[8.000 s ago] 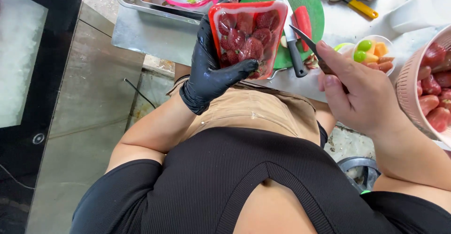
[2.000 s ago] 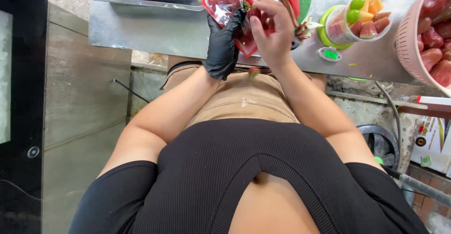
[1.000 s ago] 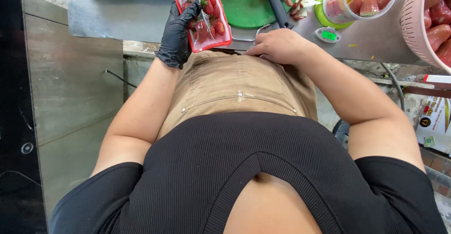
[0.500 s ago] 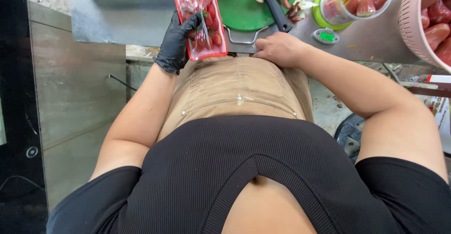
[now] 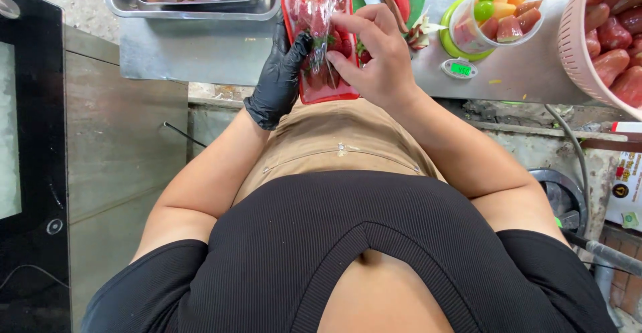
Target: Preparing a mixed fruit cup by cutting various fruits including watermelon, melon, rose apples, and strawberries and placing them into a plastic container.
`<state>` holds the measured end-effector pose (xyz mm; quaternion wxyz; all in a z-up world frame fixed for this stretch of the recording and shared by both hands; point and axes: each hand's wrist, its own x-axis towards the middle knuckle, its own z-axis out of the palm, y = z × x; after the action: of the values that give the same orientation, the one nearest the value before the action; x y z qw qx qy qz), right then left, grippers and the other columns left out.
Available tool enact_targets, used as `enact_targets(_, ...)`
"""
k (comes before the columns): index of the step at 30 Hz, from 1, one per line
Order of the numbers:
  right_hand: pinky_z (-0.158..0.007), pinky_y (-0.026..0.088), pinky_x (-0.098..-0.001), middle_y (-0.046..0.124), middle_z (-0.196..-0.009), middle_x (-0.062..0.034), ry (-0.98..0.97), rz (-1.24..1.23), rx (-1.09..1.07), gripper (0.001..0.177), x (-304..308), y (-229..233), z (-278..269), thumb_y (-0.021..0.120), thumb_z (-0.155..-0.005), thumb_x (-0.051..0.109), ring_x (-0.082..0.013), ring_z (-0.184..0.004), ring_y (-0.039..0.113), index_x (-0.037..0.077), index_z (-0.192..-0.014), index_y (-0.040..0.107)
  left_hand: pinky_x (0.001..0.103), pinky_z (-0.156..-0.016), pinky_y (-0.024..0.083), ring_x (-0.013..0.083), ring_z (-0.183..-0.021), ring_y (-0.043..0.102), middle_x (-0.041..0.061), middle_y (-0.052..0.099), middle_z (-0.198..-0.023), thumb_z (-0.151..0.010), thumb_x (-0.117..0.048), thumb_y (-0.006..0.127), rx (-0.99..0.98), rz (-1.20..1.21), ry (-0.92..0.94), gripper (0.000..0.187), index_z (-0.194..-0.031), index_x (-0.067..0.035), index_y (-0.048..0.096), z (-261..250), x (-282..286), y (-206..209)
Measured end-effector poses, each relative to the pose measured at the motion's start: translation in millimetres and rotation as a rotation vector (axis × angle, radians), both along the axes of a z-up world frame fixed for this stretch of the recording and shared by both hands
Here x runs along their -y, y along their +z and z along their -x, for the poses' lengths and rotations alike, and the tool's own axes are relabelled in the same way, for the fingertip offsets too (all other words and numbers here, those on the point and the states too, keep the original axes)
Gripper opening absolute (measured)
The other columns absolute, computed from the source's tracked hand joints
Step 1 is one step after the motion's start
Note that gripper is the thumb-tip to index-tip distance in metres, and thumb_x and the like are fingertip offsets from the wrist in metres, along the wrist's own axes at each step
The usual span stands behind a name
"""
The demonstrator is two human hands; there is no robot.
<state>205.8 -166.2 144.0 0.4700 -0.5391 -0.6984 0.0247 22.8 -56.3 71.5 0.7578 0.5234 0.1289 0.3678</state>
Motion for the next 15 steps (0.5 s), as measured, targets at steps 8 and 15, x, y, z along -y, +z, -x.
enact_targets(8, -0.104, 0.054, -0.0375, 0.06, -0.129, -0.011, 0.123, 0.034, 0.013, 0.055, -9.0, 5.5, -4.6, 0.087, -0.091, 0.006, -0.0283, -0.122, 0.063, 0.009, -0.14, 0.061, 0.041, -0.115, 0.053, 0.0243, -0.132, 0.059, 0.017, 0.058, -0.146, -0.094, -0.012, 0.086, -0.153, -0.034, 0.101, 0.083, -0.158, -0.004, 0.034, -1.8, 4.7, 6.5)
enact_targets(15, -0.087, 0.055, -0.0394, 0.065, -0.118, -0.009, 0.175, 0.13, 0.296, 0.04, -15.1, 18.2, -16.1, 0.087, -0.084, 0.015, -0.0279, -0.101, 0.068, 0.012, -0.119, 0.069, 0.039, -0.122, 0.046, 0.0235, -0.145, 0.049, 0.012, 0.044, -0.159, -0.075, -0.011, 0.1, -0.331, -0.383, -0.054, 0.133, -0.166, -0.01, 0.003, 7.8, -11.4, -0.9)
